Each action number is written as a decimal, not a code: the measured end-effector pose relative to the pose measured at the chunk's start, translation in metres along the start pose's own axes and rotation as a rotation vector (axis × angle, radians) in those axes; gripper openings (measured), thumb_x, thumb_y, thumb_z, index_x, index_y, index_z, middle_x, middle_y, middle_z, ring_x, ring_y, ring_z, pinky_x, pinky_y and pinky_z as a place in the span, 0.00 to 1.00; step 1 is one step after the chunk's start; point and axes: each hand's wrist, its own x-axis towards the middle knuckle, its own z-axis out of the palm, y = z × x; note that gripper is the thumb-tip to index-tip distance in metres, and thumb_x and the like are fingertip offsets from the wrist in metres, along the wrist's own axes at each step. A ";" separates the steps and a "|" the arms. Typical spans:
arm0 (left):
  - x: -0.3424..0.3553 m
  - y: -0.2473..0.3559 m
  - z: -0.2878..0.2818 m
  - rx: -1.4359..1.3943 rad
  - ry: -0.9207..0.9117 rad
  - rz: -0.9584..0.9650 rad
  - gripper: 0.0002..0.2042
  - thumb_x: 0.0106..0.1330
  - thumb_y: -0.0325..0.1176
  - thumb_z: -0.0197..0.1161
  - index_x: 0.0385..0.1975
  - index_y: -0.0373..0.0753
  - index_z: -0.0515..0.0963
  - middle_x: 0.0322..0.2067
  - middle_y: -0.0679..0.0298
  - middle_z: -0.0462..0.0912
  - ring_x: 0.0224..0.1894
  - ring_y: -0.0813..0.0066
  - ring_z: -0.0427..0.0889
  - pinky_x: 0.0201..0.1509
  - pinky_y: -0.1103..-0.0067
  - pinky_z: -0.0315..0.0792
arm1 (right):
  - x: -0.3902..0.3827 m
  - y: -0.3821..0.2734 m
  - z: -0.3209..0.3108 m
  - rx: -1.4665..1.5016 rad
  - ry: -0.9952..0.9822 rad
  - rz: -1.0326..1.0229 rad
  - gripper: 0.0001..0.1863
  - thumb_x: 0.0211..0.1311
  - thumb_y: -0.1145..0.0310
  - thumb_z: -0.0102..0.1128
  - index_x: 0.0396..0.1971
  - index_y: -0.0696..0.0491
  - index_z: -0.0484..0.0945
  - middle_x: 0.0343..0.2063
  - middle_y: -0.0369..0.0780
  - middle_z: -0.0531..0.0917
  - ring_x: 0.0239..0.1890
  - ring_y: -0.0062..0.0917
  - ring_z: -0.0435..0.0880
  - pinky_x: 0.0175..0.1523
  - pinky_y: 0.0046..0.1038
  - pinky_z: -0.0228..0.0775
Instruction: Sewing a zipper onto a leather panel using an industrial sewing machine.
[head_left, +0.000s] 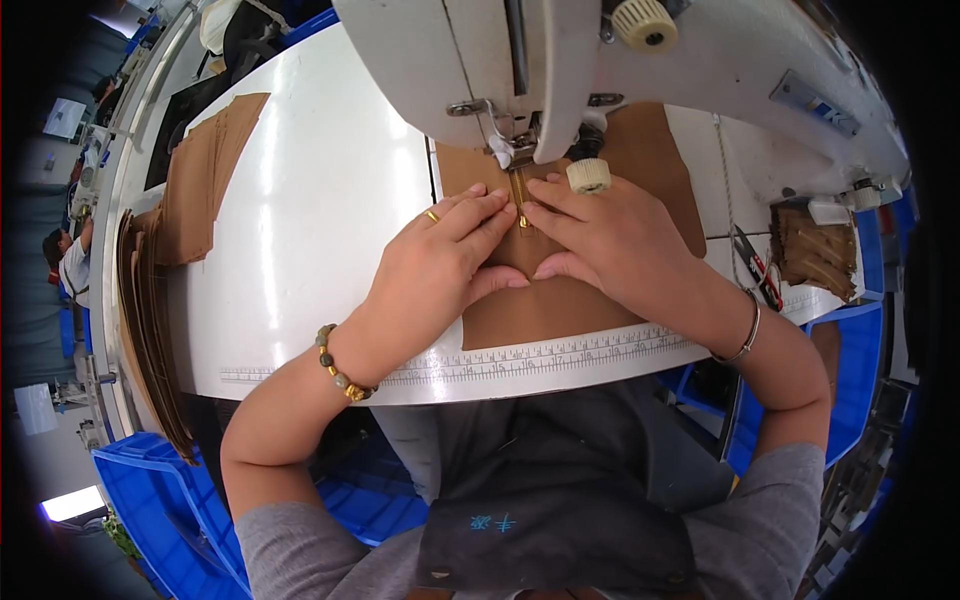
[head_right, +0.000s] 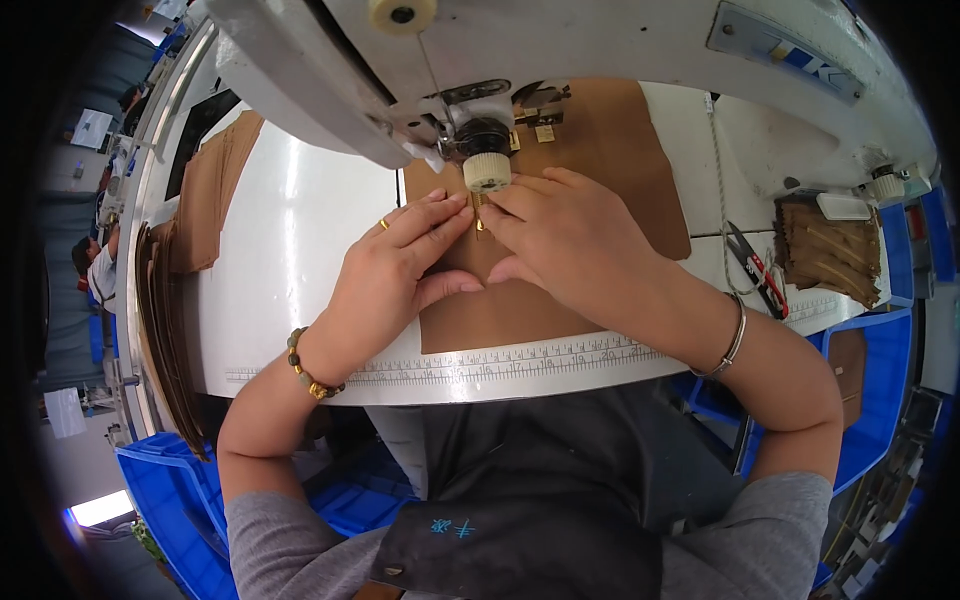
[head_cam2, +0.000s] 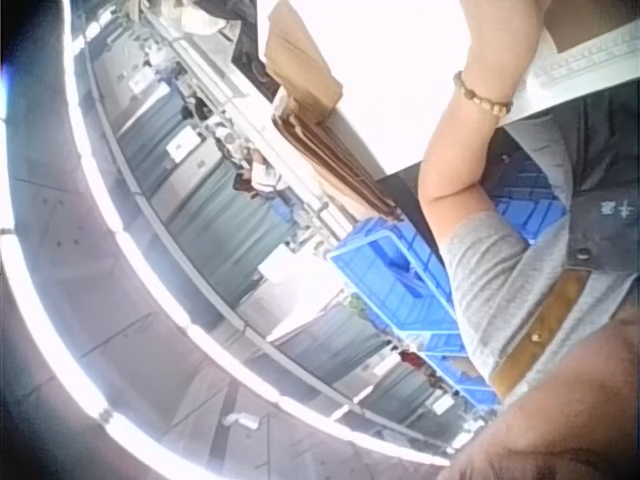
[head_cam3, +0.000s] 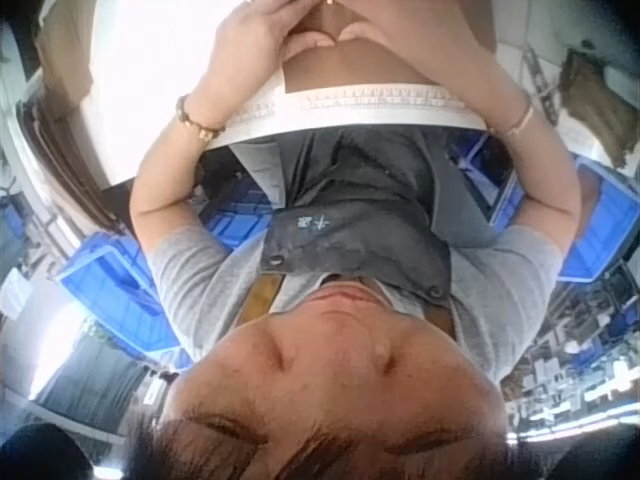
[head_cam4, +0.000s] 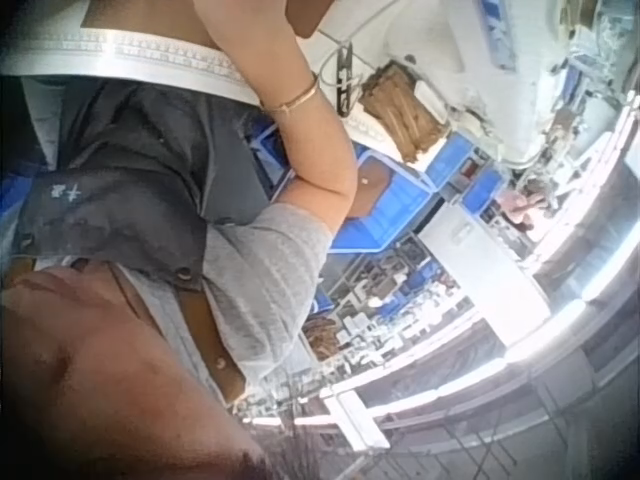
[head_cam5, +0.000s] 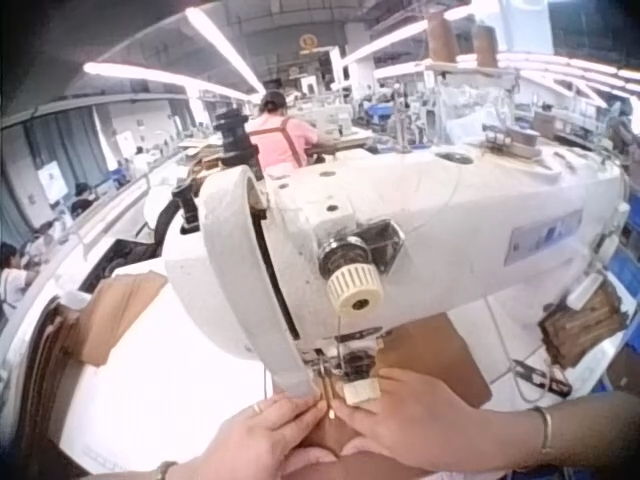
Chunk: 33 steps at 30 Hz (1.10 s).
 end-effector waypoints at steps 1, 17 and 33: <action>0.002 -0.002 0.001 0.002 0.012 0.002 0.32 0.56 0.45 0.77 0.59 0.35 0.82 0.60 0.57 0.83 0.66 0.55 0.80 0.65 0.67 0.78 | 0.001 0.002 0.001 0.004 -0.031 0.028 0.28 0.50 0.56 0.76 0.49 0.57 0.84 0.46 0.40 0.84 0.53 0.32 0.84 0.63 0.37 0.74; 0.010 -0.013 0.003 -0.062 0.101 -0.045 0.24 0.60 0.42 0.75 0.54 0.35 0.85 0.55 0.58 0.85 0.62 0.58 0.83 0.61 0.68 0.80 | 0.003 0.013 0.010 0.073 -0.045 0.127 0.30 0.56 0.52 0.74 0.55 0.54 0.83 0.51 0.43 0.86 0.60 0.39 0.82 0.71 0.42 0.69; 0.014 -0.020 0.004 -0.037 0.140 0.005 0.23 0.61 0.43 0.75 0.53 0.36 0.86 0.49 0.59 0.86 0.51 0.57 0.87 0.53 0.69 0.82 | 0.005 0.018 0.007 0.094 -0.090 0.147 0.31 0.60 0.52 0.73 0.61 0.52 0.83 0.60 0.42 0.85 0.60 0.41 0.84 0.63 0.38 0.76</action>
